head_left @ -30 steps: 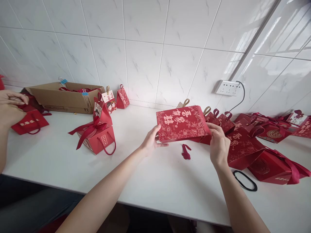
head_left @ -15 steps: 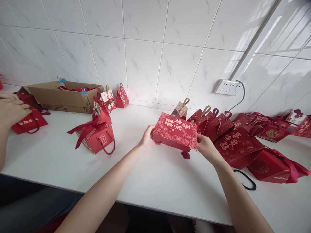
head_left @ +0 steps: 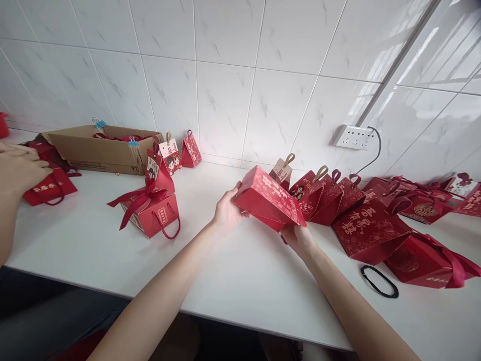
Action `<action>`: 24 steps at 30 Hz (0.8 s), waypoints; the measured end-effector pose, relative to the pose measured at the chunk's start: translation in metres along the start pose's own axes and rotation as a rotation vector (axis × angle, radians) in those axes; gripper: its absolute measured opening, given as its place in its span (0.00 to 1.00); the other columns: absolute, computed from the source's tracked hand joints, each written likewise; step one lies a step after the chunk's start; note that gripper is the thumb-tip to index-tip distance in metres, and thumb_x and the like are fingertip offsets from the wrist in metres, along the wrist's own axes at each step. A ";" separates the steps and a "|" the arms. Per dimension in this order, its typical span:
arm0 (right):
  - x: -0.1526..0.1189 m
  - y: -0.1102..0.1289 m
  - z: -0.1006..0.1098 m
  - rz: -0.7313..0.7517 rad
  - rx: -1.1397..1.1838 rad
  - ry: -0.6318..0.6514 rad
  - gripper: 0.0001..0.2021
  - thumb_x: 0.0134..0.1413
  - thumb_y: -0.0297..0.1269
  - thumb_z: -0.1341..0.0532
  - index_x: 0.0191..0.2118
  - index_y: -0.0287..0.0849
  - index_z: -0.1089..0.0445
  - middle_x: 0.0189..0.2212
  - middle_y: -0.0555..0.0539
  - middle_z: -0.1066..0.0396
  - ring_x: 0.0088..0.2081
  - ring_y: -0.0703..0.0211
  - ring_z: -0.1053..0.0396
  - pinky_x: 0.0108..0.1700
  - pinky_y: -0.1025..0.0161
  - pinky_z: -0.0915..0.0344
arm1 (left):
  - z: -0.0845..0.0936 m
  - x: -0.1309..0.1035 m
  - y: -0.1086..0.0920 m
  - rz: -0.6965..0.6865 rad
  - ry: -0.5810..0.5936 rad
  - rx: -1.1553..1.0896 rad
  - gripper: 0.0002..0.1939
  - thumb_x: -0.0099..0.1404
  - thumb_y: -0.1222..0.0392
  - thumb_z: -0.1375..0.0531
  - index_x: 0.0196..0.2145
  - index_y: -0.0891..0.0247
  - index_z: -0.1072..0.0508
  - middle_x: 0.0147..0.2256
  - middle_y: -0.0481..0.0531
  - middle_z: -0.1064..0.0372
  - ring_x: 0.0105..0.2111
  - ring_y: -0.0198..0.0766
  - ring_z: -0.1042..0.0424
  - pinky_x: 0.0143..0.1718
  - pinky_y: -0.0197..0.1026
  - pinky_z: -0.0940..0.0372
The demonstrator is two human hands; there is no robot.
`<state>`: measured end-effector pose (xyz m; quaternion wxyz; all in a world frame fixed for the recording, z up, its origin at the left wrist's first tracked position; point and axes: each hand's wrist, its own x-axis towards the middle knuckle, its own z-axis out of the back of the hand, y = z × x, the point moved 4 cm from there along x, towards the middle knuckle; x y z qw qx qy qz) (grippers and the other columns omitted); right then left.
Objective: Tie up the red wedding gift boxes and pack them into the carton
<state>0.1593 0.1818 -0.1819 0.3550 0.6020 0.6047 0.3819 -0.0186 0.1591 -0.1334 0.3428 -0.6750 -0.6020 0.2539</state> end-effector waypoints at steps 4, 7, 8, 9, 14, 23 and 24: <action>-0.001 -0.006 -0.003 -0.019 0.048 -0.003 0.17 0.38 0.43 0.33 0.38 0.48 0.32 0.37 0.53 0.27 0.37 0.60 0.30 0.33 0.67 0.30 | 0.000 -0.001 0.003 -0.101 0.096 0.259 0.40 0.52 0.52 0.38 0.60 0.46 0.49 0.59 0.51 0.46 0.40 0.39 0.33 0.29 0.36 0.36; -0.006 -0.006 -0.008 -0.100 0.080 0.037 0.14 0.38 0.42 0.32 0.35 0.49 0.31 0.32 0.53 0.27 0.34 0.60 0.30 0.33 0.66 0.30 | -0.002 -0.004 0.004 -0.265 0.186 0.526 0.46 0.52 0.51 0.36 0.62 0.42 0.57 0.62 0.50 0.54 0.52 0.46 0.39 0.41 0.42 0.35; -0.009 -0.006 -0.011 -0.128 0.086 0.067 0.13 0.39 0.42 0.33 0.34 0.49 0.31 0.30 0.53 0.27 0.32 0.60 0.30 0.32 0.65 0.31 | -0.003 -0.006 0.004 -0.320 0.202 0.592 0.47 0.52 0.50 0.36 0.62 0.41 0.58 0.63 0.50 0.57 0.56 0.48 0.43 0.45 0.45 0.36; -0.011 -0.005 -0.014 -0.149 0.088 0.101 0.11 0.40 0.43 0.33 0.33 0.49 0.31 0.27 0.54 0.28 0.30 0.60 0.31 0.32 0.64 0.31 | -0.004 -0.007 0.005 -0.366 0.212 0.641 0.48 0.51 0.49 0.35 0.62 0.40 0.60 0.64 0.49 0.61 0.59 0.51 0.47 0.49 0.48 0.38; -0.019 -0.008 -0.026 -0.194 0.078 0.210 0.08 0.45 0.42 0.36 0.33 0.48 0.31 0.28 0.52 0.28 0.29 0.59 0.31 0.33 0.62 0.31 | -0.006 -0.009 0.011 -0.454 0.197 0.661 0.57 0.46 0.45 0.33 0.61 0.38 0.69 0.66 0.50 0.73 0.63 0.54 0.58 0.55 0.57 0.44; -0.017 -0.014 -0.029 -0.195 0.100 0.169 0.07 0.49 0.40 0.42 0.34 0.46 0.30 0.26 0.50 0.28 0.26 0.59 0.31 0.34 0.60 0.30 | -0.002 -0.004 0.006 -0.417 -0.029 0.508 0.52 0.45 0.51 0.32 0.59 0.47 0.59 0.58 0.59 0.52 0.54 0.51 0.40 0.46 0.51 0.34; -0.017 -0.015 -0.028 -0.240 0.094 0.143 0.08 0.49 0.41 0.43 0.33 0.45 0.30 0.25 0.50 0.28 0.25 0.59 0.32 0.35 0.58 0.30 | -0.001 -0.004 0.003 -0.414 -0.066 0.489 0.51 0.44 0.52 0.32 0.59 0.48 0.58 0.57 0.59 0.51 0.53 0.50 0.39 0.46 0.51 0.34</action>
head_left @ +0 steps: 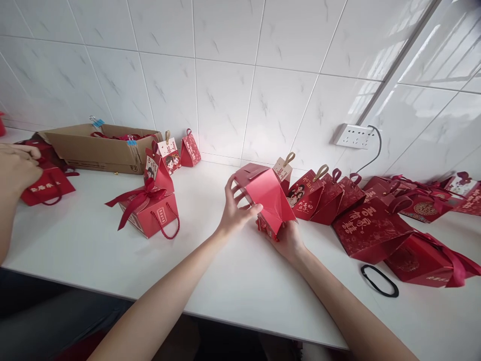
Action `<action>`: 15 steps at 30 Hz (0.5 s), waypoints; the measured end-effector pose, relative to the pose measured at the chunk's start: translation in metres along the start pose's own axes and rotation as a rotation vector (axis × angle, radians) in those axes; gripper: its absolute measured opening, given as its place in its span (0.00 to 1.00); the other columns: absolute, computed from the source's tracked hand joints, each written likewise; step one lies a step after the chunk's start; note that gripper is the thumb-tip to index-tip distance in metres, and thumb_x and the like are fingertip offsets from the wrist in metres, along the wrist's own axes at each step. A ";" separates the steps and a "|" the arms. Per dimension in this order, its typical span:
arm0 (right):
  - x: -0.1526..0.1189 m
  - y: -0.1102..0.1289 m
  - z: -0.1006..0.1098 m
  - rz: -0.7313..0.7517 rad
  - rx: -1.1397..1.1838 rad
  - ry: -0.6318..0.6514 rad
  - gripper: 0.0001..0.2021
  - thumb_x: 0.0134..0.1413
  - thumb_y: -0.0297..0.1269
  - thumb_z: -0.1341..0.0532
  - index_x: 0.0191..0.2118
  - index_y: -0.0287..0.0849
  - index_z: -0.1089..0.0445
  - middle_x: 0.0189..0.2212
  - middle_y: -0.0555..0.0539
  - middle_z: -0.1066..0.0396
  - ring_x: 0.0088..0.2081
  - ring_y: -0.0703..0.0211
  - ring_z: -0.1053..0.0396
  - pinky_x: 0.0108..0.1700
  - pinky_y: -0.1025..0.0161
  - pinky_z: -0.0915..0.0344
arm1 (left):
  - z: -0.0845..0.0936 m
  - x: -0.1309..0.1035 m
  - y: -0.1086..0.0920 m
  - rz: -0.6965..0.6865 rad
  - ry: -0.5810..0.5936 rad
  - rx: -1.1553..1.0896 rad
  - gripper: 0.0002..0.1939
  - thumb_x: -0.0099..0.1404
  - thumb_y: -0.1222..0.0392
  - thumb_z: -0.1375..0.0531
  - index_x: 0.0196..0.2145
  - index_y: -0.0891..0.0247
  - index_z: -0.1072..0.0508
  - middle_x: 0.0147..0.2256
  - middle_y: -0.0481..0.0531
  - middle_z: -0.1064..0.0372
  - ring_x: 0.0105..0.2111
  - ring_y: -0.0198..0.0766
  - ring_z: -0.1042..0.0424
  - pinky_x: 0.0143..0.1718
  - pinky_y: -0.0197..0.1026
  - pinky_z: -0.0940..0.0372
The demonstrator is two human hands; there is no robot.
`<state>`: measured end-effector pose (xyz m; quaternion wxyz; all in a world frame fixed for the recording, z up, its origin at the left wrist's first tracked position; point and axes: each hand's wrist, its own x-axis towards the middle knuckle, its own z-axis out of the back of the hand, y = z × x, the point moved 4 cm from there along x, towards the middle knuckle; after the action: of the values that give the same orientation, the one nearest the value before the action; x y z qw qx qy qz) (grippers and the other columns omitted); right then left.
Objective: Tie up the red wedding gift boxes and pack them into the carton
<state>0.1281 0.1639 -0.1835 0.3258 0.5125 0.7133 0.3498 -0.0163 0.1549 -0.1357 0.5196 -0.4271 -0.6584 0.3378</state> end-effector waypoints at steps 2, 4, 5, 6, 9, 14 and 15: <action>-0.001 -0.002 0.001 -0.073 0.005 -0.035 0.12 0.51 0.45 0.44 0.32 0.43 0.30 0.24 0.48 0.28 0.22 0.59 0.33 0.32 0.56 0.29 | 0.005 0.002 -0.002 0.032 -0.070 -0.039 0.49 0.46 0.52 0.32 0.58 0.47 0.57 0.56 0.58 0.49 0.52 0.49 0.38 0.47 0.51 0.34; -0.003 -0.002 0.002 -0.093 0.033 -0.062 0.15 0.53 0.49 0.46 0.34 0.43 0.31 0.26 0.47 0.28 0.24 0.58 0.31 0.30 0.57 0.30 | 0.009 0.004 -0.002 0.075 -0.123 -0.109 0.46 0.48 0.52 0.33 0.58 0.45 0.57 0.56 0.57 0.47 0.53 0.47 0.38 0.47 0.51 0.34; -0.003 -0.002 0.002 -0.089 0.050 -0.082 0.16 0.53 0.50 0.46 0.36 0.43 0.31 0.27 0.47 0.27 0.26 0.57 0.30 0.31 0.57 0.30 | 0.011 0.005 -0.002 0.095 -0.148 -0.154 0.44 0.50 0.51 0.34 0.58 0.44 0.56 0.55 0.56 0.46 0.53 0.46 0.38 0.47 0.51 0.34; -0.003 -0.002 0.003 -0.079 0.064 -0.112 0.15 0.54 0.49 0.46 0.38 0.44 0.32 0.29 0.47 0.27 0.30 0.56 0.28 0.33 0.56 0.29 | 0.012 0.005 -0.002 0.115 -0.175 -0.201 0.42 0.51 0.51 0.35 0.57 0.44 0.55 0.55 0.55 0.45 0.53 0.45 0.38 0.47 0.51 0.33; -0.002 -0.003 0.008 -0.043 0.014 -0.192 0.15 0.54 0.48 0.44 0.42 0.45 0.34 0.32 0.48 0.27 0.35 0.55 0.28 0.39 0.53 0.30 | 0.018 0.008 -0.003 0.149 -0.250 -0.338 0.35 0.52 0.49 0.36 0.54 0.43 0.49 0.51 0.52 0.41 0.50 0.43 0.35 0.46 0.51 0.32; -0.004 0.003 0.011 0.182 -0.459 -0.177 0.20 0.54 0.53 0.47 0.47 0.48 0.33 0.44 0.47 0.29 0.47 0.51 0.32 0.53 0.49 0.38 | 0.025 0.011 0.001 0.318 -0.311 -0.663 0.34 0.50 0.38 0.40 0.53 0.48 0.43 0.47 0.56 0.38 0.47 0.47 0.32 0.45 0.54 0.33; -0.006 0.005 0.009 0.229 -0.590 -0.160 0.21 0.55 0.53 0.48 0.48 0.48 0.33 0.48 0.47 0.31 0.52 0.51 0.35 0.57 0.49 0.43 | 0.024 0.011 0.001 0.361 -0.288 -0.735 0.36 0.49 0.36 0.41 0.53 0.50 0.42 0.47 0.58 0.37 0.47 0.49 0.33 0.44 0.54 0.32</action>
<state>0.1397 0.1610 -0.1833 0.4739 0.4988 0.4910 0.5343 -0.0406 0.1654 -0.1383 0.1683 -0.6404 -0.7156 0.2223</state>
